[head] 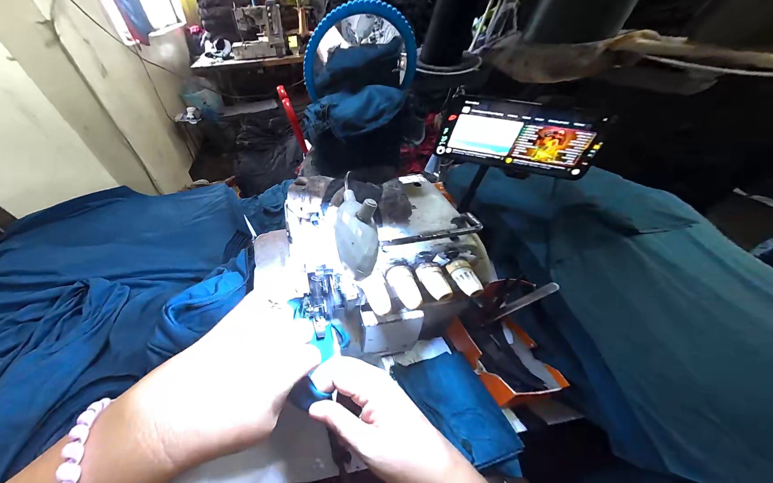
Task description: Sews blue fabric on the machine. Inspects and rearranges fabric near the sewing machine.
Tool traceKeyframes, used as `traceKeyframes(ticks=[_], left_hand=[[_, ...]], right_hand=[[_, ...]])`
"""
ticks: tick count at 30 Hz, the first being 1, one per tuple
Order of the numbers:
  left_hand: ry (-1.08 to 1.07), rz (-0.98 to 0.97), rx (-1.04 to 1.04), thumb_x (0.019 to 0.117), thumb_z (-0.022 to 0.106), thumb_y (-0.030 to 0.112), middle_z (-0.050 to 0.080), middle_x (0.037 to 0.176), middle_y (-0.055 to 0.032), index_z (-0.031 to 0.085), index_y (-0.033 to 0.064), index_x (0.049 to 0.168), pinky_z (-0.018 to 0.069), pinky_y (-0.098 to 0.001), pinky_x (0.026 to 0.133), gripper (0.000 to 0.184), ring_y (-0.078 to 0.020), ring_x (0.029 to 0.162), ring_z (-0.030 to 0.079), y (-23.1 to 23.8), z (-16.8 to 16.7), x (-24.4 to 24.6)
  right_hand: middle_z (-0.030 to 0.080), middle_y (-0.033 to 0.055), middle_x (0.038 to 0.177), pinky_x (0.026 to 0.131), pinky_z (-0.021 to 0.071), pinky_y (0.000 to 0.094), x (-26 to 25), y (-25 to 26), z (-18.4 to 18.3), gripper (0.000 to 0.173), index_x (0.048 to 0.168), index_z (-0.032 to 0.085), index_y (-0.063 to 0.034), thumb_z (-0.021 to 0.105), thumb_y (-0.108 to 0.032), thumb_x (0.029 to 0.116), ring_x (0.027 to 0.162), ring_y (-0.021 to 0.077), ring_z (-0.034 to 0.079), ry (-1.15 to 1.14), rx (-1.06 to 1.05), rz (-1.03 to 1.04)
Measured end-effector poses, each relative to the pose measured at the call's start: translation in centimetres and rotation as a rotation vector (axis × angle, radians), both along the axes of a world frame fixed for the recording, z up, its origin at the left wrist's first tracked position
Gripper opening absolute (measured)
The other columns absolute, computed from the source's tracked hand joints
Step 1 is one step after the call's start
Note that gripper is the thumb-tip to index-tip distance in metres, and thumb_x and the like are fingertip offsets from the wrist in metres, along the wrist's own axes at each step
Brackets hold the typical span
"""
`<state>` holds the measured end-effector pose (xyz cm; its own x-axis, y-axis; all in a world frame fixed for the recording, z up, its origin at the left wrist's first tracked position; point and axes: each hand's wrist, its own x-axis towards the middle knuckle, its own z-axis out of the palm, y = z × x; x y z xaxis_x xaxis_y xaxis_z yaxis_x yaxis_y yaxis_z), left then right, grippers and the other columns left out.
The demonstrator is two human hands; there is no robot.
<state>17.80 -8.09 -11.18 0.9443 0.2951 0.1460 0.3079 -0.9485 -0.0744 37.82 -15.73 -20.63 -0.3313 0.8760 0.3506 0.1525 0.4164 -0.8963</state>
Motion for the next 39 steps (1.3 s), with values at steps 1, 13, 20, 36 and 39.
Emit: traceKeyframes(ticks=[1,13,20,36,39], left_hand=[[-0.017,-0.007,-0.001,0.0946,0.052,0.018,0.061,0.08,-0.0019,0.067,0.016,0.085,0.0504,-0.0479,0.079,0.018,-0.0239,0.083,0.064,-0.2,-0.2,0.1],[-0.075,0.094,-0.132,0.0947,0.051,0.026,0.07,0.103,-0.0016,0.074,0.0184,0.094,0.0484,-0.0527,0.091,0.024,-0.0227,0.105,0.065,0.4,2.5,-0.8],[0.077,0.106,-0.371,0.0951,0.053,0.031,0.066,0.089,-0.0115,0.069,0.0078,0.094,0.0455,-0.0562,0.088,0.028,-0.0319,0.095,0.065,0.8,0.8,0.0],[-0.534,0.686,0.133,0.0943,0.056,0.03,0.072,0.103,0.0002,0.077,0.0261,0.089,0.0404,-0.059,0.104,0.022,-0.0245,0.108,0.066,-3.8,-7.8,2.9],[-0.569,0.751,0.018,0.093,0.059,0.031,0.072,0.118,-0.0001,0.08,0.0244,0.094,0.0374,-0.0643,0.111,0.022,-0.0251,0.125,0.063,-0.4,-7.9,2.0]], right_hand=[[0.066,0.0088,0.096,0.075,0.051,0.0186,0.1,0.1,0.0,0.018,0.097,0.07,-0.0001,0.062,-0.016,0.101,0.083,0.0067,0.061,-0.007,0.006,-0.007],[0.068,0.0063,0.109,0.078,0.0553,0.0208,0.4,1.3,2.2,0.021,0.112,0.072,-0.0038,0.062,-0.019,0.1007,0.089,0.0046,0.064,-0.025,-0.033,-0.04],[0.066,0.0105,0.094,0.07,0.052,0.0177,0.4,-1.7,0.7,0.014,0.096,0.071,0.0028,0.067,-0.011,0.0975,0.078,0.0055,0.061,0.056,0.002,-0.053],[0.069,0.009,0.101,0.085,0.0514,0.0159,0.6,-0.8,-0.7,0.013,0.101,0.075,-0.0072,0.063,-0.008,0.096,0.098,0.0082,0.063,-0.176,0.367,-0.524],[0.069,0.0087,0.102,0.089,0.0501,0.0163,0.8,-1.4,-0.2,0.014,0.103,0.073,-0.0055,0.061,-0.005,0.0955,0.099,0.0078,0.063,-0.187,0.351,-0.5]])
